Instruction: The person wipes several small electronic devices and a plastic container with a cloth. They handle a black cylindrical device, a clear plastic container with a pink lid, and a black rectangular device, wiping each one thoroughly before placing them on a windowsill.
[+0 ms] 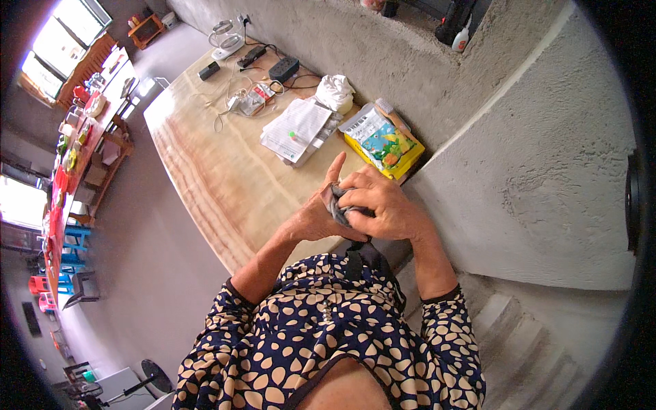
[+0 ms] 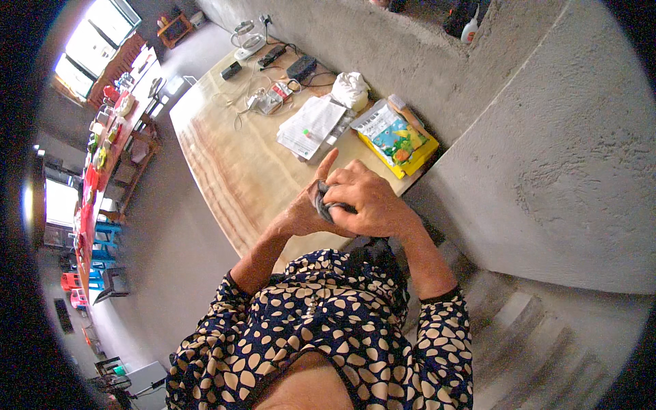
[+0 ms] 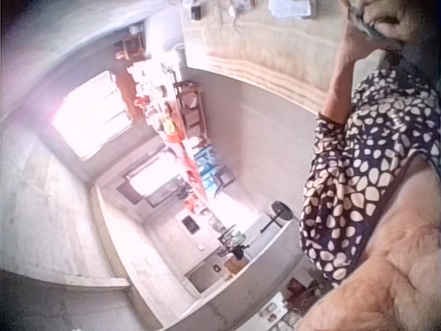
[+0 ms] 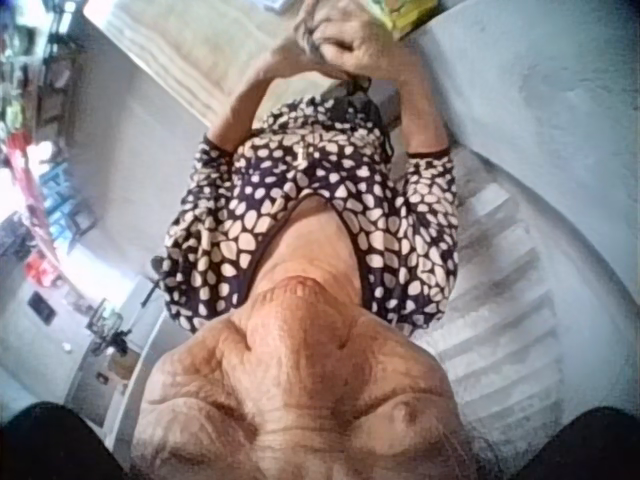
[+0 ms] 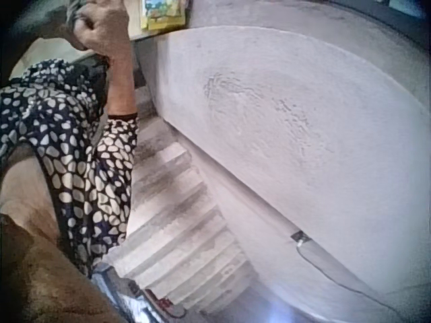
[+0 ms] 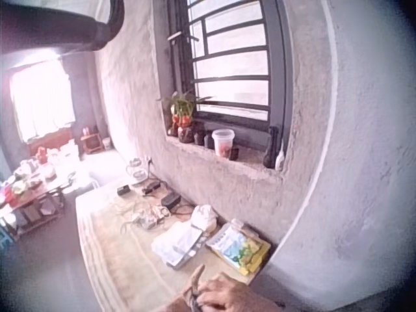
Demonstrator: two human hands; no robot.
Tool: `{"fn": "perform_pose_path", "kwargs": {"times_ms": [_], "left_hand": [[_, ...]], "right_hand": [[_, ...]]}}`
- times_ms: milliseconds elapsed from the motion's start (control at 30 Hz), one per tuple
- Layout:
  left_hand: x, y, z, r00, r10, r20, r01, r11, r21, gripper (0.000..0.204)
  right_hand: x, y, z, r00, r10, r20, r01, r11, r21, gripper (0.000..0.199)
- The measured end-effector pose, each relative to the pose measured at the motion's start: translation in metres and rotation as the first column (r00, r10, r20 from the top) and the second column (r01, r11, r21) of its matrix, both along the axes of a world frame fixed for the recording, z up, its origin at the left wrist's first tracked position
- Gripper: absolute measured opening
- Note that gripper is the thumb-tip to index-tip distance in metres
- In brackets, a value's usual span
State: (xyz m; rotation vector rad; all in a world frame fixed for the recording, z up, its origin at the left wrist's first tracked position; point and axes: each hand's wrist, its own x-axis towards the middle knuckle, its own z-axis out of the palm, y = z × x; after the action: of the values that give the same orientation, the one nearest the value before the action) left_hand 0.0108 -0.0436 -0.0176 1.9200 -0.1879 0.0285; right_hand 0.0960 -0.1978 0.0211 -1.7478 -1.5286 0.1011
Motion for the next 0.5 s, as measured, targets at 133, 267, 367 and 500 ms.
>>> {"fn": "perform_pose_path", "kwargs": {"times_ms": [133, 267, 367, 500], "left_hand": [[-0.005, -0.003, 0.007, 0.996, -0.019, -0.084, -0.006, 0.957, -0.29, 0.134], [-0.006, -0.009, 0.012, 0.996, 0.017, -0.082, -0.051, 0.895, -0.443, 0.135], [-0.005, -0.009, 0.006, 0.996, 0.077, -0.038, -0.086, 0.925, -0.371, 0.136], [-0.008, 0.0, 0.006, 0.994, 0.067, -0.085, -0.082, 0.977, -0.197, 0.132]], "right_hand": [[0.006, 0.004, -0.003, 0.997, -0.004, -0.071, 0.0, 0.998, -0.067, 0.016], [0.024, 0.008, -0.029, 0.87, -0.194, -0.454, 0.209, 0.978, -0.018, 0.015], [0.026, 0.007, -0.034, 0.512, -0.276, -0.814, 0.174, 0.961, -0.217, 0.02], [0.024, -0.01, -0.052, 0.468, -0.227, -0.854, 0.114, 0.974, -0.196, 0.027]]}}
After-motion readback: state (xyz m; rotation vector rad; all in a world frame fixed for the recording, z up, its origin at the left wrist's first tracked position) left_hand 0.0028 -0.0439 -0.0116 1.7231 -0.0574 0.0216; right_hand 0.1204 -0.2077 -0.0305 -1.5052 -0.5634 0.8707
